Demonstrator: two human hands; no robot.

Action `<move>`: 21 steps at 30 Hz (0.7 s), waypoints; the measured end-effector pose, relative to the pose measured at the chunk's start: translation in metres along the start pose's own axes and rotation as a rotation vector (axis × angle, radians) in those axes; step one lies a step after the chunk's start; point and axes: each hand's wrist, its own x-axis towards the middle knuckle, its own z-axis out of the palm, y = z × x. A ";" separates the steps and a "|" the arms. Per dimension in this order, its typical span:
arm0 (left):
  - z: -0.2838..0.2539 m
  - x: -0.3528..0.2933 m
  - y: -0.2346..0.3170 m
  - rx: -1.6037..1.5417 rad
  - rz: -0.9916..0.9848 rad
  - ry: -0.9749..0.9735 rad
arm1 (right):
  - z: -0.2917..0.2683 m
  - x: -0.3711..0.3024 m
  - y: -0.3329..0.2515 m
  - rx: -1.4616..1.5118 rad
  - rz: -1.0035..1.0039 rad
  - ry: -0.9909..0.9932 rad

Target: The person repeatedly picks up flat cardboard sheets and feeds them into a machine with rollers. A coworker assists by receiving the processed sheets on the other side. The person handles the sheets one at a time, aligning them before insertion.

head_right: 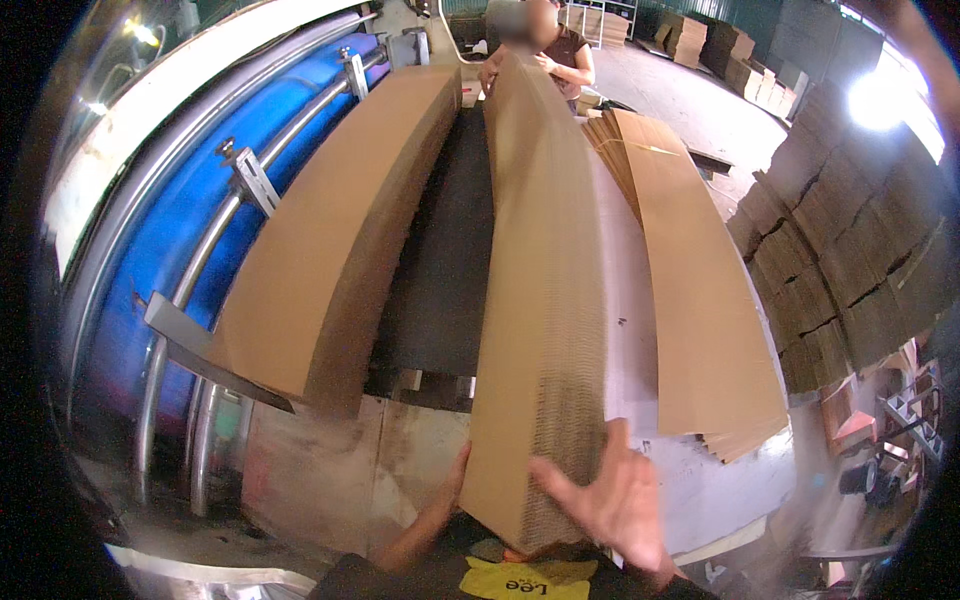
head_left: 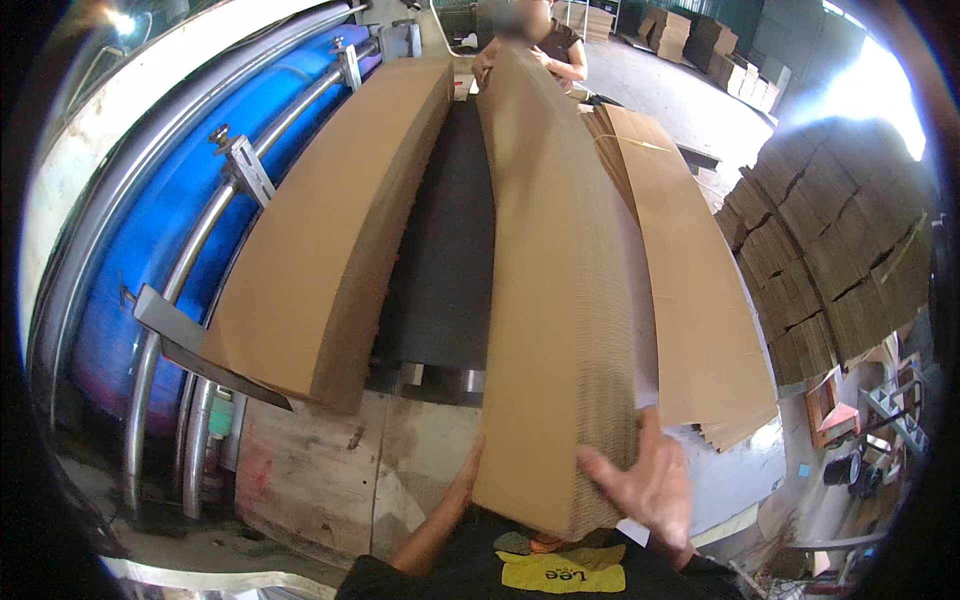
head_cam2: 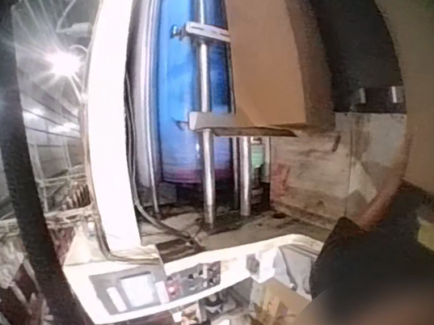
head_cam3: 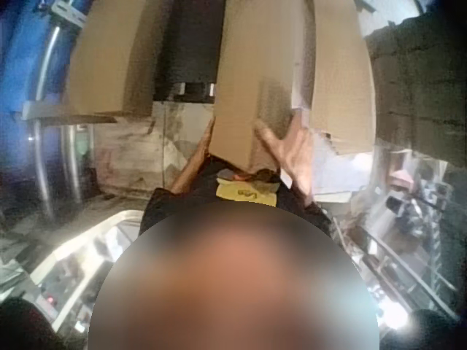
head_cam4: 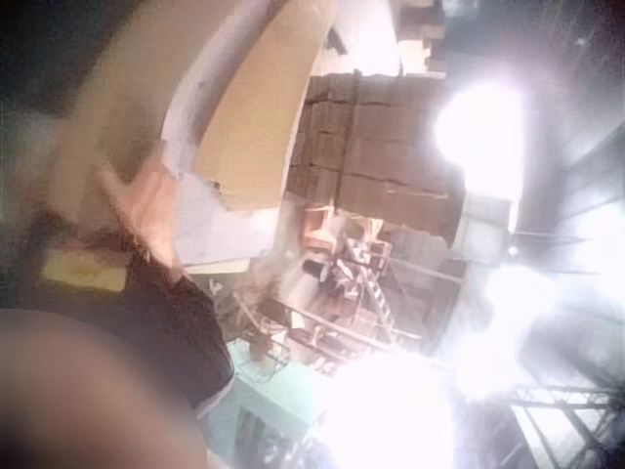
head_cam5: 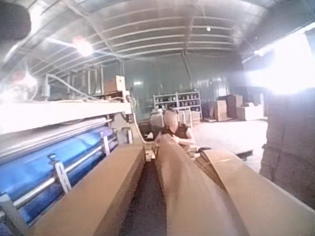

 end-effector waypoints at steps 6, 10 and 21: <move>-0.034 -0.039 0.024 0.043 0.243 0.080 | 0.045 0.002 -0.051 0.082 -0.455 -0.069; -0.068 -0.071 0.034 0.114 0.408 0.246 | 0.080 -0.006 -0.081 0.122 -0.696 -0.157; -0.095 -0.128 0.028 0.164 0.746 0.721 | 0.112 -0.010 -0.124 -0.010 -1.078 -0.106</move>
